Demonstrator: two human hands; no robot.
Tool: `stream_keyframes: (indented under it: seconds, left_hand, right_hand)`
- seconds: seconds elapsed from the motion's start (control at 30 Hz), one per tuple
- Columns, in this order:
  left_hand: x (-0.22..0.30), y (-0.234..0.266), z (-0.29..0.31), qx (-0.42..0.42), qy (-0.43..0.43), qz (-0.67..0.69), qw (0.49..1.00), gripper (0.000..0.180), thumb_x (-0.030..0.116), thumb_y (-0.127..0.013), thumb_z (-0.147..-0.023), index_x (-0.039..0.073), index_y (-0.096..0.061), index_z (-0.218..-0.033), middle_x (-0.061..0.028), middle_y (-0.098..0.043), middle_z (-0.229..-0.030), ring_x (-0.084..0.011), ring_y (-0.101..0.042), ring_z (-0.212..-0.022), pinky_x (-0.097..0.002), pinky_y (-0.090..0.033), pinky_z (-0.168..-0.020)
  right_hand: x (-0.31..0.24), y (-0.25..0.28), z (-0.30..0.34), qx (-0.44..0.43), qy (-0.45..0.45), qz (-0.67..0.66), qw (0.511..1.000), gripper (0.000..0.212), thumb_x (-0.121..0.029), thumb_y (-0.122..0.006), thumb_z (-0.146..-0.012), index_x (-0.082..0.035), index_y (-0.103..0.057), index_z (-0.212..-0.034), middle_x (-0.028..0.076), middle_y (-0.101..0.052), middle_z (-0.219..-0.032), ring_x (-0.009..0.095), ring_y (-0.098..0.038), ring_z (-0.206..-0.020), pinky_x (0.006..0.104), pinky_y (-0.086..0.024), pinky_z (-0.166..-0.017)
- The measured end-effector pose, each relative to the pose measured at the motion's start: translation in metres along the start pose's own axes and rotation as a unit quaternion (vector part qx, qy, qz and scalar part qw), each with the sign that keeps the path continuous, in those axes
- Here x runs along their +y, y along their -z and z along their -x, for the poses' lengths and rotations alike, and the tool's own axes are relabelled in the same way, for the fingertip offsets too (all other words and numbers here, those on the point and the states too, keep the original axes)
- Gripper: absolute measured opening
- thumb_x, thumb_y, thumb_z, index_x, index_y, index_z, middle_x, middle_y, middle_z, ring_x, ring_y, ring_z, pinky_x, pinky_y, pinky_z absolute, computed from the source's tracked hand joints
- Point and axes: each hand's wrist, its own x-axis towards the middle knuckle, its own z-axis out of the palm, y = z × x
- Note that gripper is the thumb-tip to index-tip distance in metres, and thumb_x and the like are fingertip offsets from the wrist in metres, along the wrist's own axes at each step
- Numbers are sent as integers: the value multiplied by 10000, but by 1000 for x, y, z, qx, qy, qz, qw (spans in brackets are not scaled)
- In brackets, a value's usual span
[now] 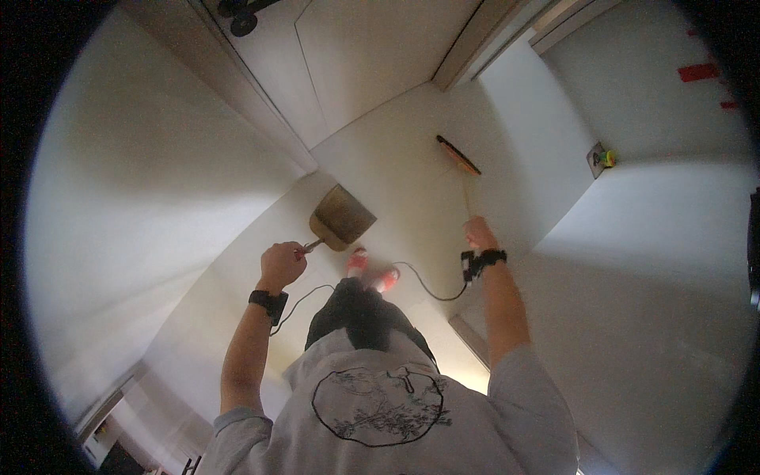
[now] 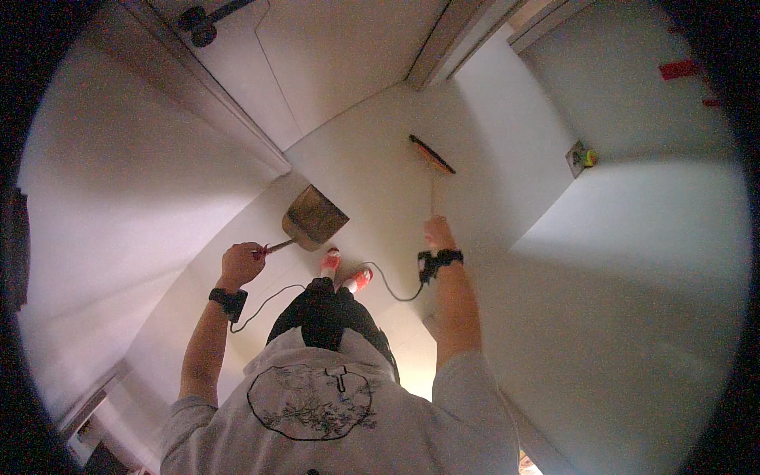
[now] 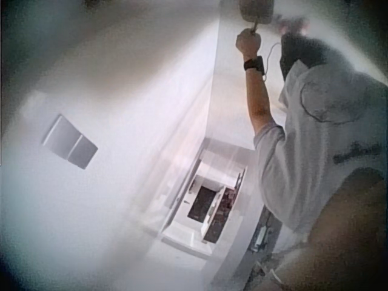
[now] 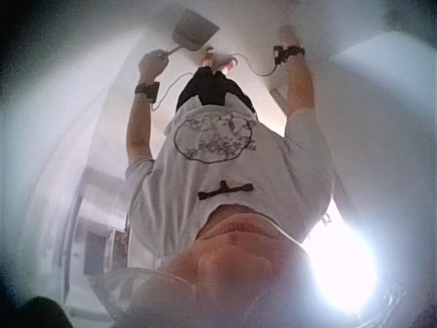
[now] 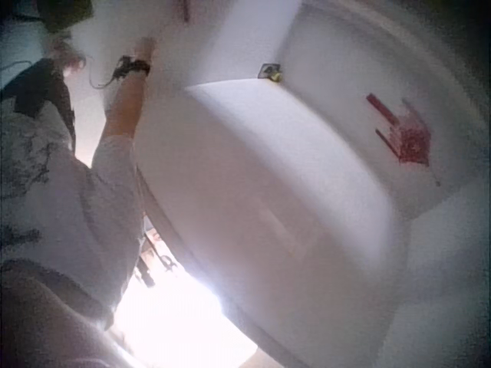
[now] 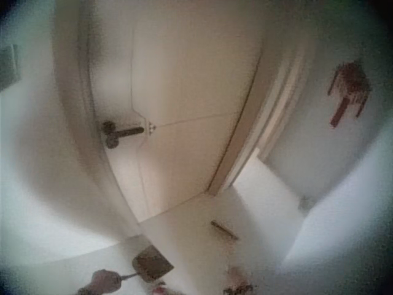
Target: The person sweeps the floor using a broom and dustpan, collecting debris along the hallway and inside a bedroom area next to a bed and wardrobe.
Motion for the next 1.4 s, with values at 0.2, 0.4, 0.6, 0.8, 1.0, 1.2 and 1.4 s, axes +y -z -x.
stream_keyframes:
  seconds: [0.2, 0.4, 0.6, 0.8, 1.0, 1.2, 1.4]
  left_hand:
    - [-12, 0, 5, 15, 18, -1, 1000, 150, 187, -527, -665, 140, -636, -757, -84, -615, -731, -261, -582, -698, -368, -473, -638]
    - [-10, 1, 4, -6, 36, -2, 999, 147, 193, -528, -661, 127, -631, -743, -92, -612, -723, -270, -580, -727, -370, -472, -648]
    - [-22, -6, 1, -8, 64, -6, 998, 154, 209, -549, -648, 141, -635, -756, -91, -614, -728, -269, -583, -712, -374, -471, -649]
    - [-23, -7, 3, 29, 50, 18, 998, 165, 201, -514, -670, 149, -636, -769, -92, -615, -730, -270, -585, -708, -371, -470, -649]
    - [-26, -8, 2, 50, 105, 58, 992, 159, 191, -517, -679, 143, -636, -773, -86, -617, -708, -264, -586, -666, -368, -472, -615]
    - [-21, -21, -9, 48, 166, 78, 982, 167, 184, -536, -677, 154, -648, -797, -86, -613, -679, -261, -583, -623, -355, -472, -573]
    - [-19, -11, -2, 76, 192, 88, 974, 138, 177, -538, -681, 146, -645, -764, -91, -603, -643, -267, -578, -601, -356, -469, -564]
  right_hand:
    - [83, -44, 102, -50, 201, 493, 845, 468, -124, -474, -708, 0, -372, -1147, 256, -508, -979, 330, -535, -866, 436, -422, -769]
    - [56, -46, 221, -136, 64, 448, 881, 531, -59, -468, -688, -23, -360, -1207, 170, -565, -677, 210, -565, -515, 324, -464, -421]
    - [3, -20, 249, -123, -7, 254, 959, 378, -164, -502, -803, -46, -447, -1158, -12, -444, -639, 78, -373, -483, 207, -322, -416]
    - [-50, -23, 208, -108, 28, 238, 965, 165, -156, -491, -806, -52, -520, -931, -25, -435, -598, 67, -359, -461, 210, -312, -397]
    - [-116, -51, 97, -54, 102, 284, 952, 181, -115, -519, -775, -19, -516, -928, 39, -478, -613, 129, -422, -451, 280, -365, -385]
    - [-168, -52, -63, 5, 88, 188, 978, 125, -147, -529, -788, -28, -529, -826, 55, -479, -581, 132, -417, -431, 270, -351, -375]
    - [-251, -95, -66, 40, 104, 259, 959, 157, -146, -526, -800, -14, -522, -715, 50, -448, -516, 118, -378, -385, 268, -315, -338]
